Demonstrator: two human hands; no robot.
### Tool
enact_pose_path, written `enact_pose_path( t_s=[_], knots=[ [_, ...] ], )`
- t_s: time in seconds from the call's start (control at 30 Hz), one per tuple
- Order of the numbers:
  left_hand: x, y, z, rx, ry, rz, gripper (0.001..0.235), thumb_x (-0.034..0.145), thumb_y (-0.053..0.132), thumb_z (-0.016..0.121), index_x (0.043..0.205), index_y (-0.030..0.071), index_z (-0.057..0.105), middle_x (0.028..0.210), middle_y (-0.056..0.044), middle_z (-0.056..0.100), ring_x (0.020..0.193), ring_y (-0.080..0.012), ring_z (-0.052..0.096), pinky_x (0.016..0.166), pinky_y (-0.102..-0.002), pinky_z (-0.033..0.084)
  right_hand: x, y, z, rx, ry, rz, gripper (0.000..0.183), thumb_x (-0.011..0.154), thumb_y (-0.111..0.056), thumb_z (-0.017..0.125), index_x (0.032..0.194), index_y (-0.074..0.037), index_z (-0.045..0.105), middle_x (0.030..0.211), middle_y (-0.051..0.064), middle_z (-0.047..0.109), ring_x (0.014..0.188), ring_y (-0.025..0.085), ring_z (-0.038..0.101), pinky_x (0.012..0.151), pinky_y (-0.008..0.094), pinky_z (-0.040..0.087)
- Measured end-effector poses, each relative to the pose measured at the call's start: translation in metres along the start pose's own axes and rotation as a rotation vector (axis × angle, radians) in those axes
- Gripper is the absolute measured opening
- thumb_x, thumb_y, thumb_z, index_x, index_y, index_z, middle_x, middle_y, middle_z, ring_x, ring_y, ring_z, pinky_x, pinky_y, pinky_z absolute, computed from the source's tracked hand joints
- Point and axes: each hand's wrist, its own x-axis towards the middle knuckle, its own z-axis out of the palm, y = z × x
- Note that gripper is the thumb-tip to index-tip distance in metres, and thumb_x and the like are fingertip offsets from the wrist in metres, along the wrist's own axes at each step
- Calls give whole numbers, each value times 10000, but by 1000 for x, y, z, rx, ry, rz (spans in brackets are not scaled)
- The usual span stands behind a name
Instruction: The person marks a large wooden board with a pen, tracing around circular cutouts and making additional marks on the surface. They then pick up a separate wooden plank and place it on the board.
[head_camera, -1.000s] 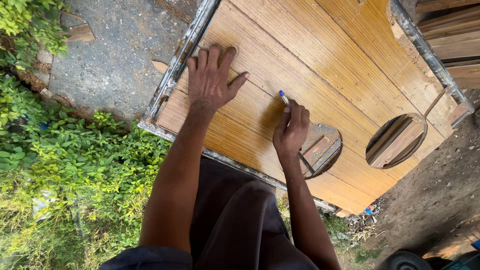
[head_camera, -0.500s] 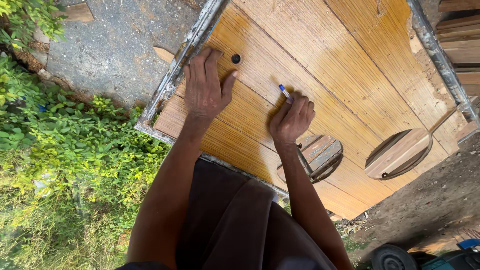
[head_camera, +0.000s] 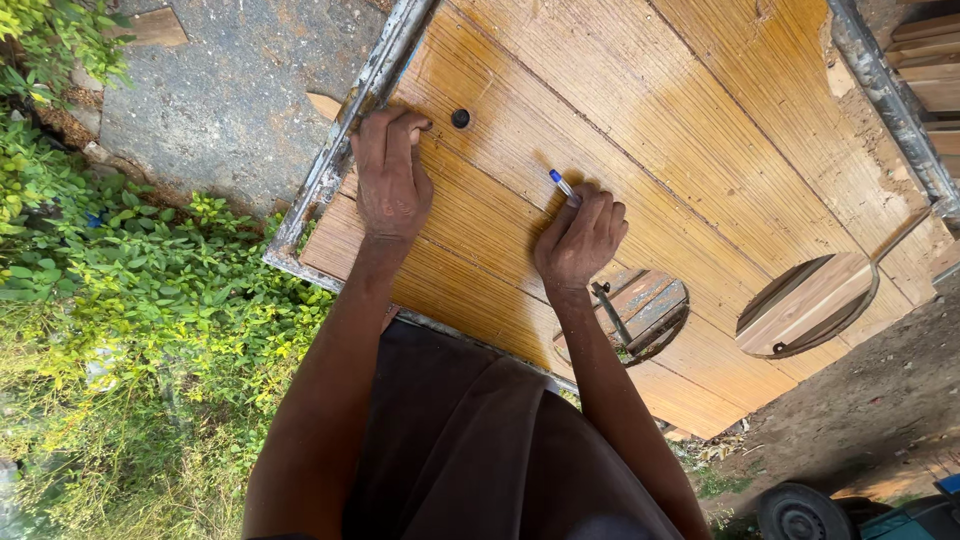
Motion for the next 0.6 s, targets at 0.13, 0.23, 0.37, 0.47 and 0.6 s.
enact_pose_path(
  t_s=[0.13, 0.23, 0.37, 0.47, 0.6],
  knots=[
    [-2, -4, 3, -40, -6, -50, 282, 995, -112, 533, 1217, 39, 621, 1217, -125, 584, 1089, -296, 576, 979, -460, 430, 1, -3, 1, -11, 9, -1, 147, 1047, -41, 508, 1146, -7, 611, 915, 97, 548, 804, 250, 453, 752, 413, 326],
    [-5, -4, 4, -57, -14, -71, 287, 977, -123, 520, 1205, 30, 606, 1228, -142, 569, 1101, -322, 549, 983, -459, 431, 0, -2, -3, -8, 8, -13, 146, 1040, -33, 515, 1149, -3, 607, 933, 105, 553, 820, 259, 461, 759, 415, 327],
    [-1, -3, 0, -65, -19, -41, 297, 949, -132, 499, 1186, 22, 589, 1246, -149, 564, 1125, -341, 554, 1006, -477, 422, 0, -3, -3, -3, 10, -4, 152, 1024, -29, 532, 1153, -1, 607, 959, 114, 577, 834, 266, 476, 763, 418, 329],
    [0, -1, 0, -60, -10, -32, 278, 957, -100, 489, 1187, 24, 584, 1233, -161, 556, 1135, -359, 543, 1020, -481, 417, -1, -2, -3, -11, 18, -14, 179, 1007, -32, 540, 1171, 8, 599, 995, 130, 593, 858, 274, 490, 777, 420, 341],
    [1, 6, 1, -97, 13, -22, 122, 1071, 94, 627, 1128, 7, 565, 1150, -155, 563, 1070, -354, 547, 992, -491, 408, -3, -2, -9, -8, 28, -12, 180, 1006, -34, 543, 1175, -10, 601, 1018, 139, 607, 887, 283, 511, 796, 422, 361]
  ],
)
